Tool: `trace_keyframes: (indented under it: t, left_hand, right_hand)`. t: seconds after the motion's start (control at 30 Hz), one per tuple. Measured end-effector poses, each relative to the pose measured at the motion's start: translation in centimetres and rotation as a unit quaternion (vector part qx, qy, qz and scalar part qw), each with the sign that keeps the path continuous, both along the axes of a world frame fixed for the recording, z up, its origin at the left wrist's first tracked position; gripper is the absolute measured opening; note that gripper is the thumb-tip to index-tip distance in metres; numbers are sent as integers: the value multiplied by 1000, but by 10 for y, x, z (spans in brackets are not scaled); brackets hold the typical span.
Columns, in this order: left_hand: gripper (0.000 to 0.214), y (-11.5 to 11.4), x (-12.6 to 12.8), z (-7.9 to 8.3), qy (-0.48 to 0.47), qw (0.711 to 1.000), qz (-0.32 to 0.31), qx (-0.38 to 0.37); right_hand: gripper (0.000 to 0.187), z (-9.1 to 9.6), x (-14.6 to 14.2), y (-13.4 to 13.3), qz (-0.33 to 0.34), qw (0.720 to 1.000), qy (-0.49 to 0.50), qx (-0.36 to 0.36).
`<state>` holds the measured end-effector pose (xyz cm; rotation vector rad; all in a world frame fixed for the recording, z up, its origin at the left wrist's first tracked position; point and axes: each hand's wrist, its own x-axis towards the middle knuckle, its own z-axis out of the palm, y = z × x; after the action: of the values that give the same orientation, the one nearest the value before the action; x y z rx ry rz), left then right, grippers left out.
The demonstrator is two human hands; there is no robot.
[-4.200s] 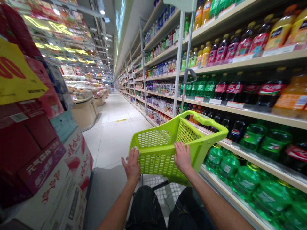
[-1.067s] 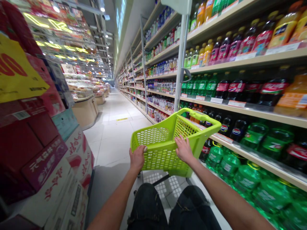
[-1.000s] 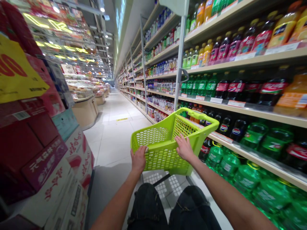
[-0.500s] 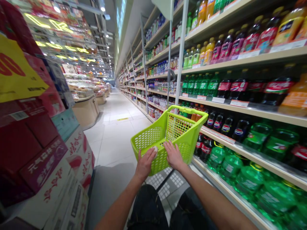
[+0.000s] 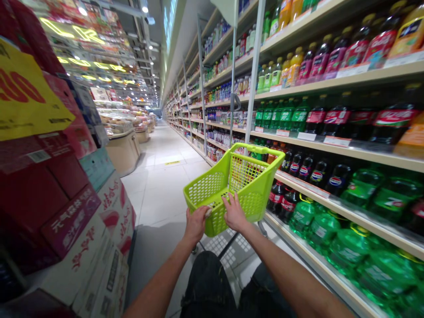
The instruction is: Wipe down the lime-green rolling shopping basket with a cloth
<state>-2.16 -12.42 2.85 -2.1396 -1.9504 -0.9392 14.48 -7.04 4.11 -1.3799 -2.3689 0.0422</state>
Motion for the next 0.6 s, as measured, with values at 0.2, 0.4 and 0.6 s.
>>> trace_keyframes:
  t: [0.2,0.4,0.6]
  left_hand:
    - [37,1,23,-2,-13,1000,-22,16]
    - [37,9,57,-13,24,996,-65,59]
    - [38,18,21,-13,80,992,-47,82]
  right_hand:
    - [72,3,24,15,25,999,-18,-25]
    - [67,4,35,12,12,999,-29,-12]
    - [63,-10,47,-8,32,999,13,4]
